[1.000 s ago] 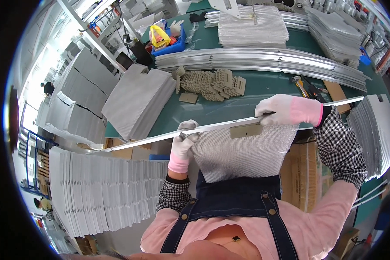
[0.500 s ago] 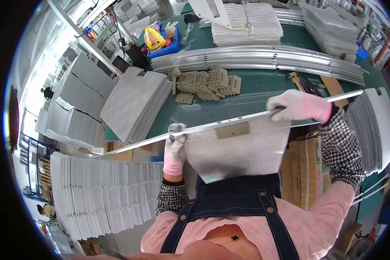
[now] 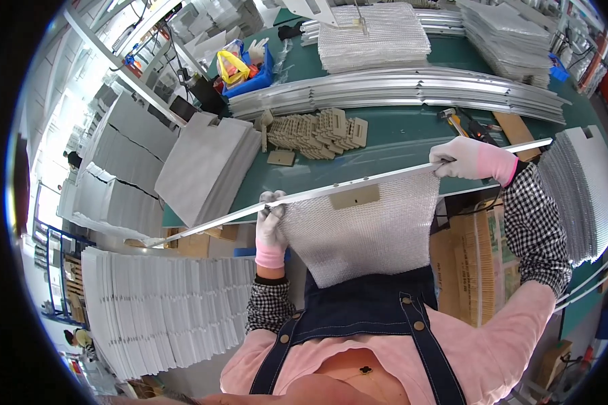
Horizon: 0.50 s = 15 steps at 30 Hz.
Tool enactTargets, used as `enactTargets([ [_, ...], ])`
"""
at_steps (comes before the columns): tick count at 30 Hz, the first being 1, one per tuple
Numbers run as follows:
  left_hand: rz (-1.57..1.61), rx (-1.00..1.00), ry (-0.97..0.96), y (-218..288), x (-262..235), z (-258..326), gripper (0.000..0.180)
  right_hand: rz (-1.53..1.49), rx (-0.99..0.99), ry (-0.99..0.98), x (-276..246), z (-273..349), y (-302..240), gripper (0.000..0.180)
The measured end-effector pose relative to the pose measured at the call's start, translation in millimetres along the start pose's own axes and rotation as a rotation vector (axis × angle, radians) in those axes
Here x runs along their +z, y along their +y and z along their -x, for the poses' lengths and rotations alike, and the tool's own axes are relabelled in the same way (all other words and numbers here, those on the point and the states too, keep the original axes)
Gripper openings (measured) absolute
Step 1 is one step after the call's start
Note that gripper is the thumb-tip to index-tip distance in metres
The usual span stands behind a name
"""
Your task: Assembling metal mesh filters by attaching frames and securing them with screws using a power screwdriver.
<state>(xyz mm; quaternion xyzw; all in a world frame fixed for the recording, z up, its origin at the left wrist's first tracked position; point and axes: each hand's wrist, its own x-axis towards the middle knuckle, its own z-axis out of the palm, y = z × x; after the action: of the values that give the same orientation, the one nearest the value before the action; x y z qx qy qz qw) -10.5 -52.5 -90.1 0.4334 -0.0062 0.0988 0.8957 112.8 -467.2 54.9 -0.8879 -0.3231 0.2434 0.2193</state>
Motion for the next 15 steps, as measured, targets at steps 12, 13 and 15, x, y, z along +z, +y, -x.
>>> enactTargets([
  [12, -0.564, -0.025, -0.119, 23, -7, 0, 0.050, 0.407, -0.103, 0.293, 60, -28, 42, 0.033],
  [13, -0.697, -0.103, -0.099, 34, -14, 8, 0.050, 0.457, -0.062, 0.283, 59, -28, 37, 0.033],
  [15, -1.201, 0.107, -0.179, 51, -35, 28, 0.046, 0.417, -0.095, 0.333, 59, -36, 32, 0.031],
])
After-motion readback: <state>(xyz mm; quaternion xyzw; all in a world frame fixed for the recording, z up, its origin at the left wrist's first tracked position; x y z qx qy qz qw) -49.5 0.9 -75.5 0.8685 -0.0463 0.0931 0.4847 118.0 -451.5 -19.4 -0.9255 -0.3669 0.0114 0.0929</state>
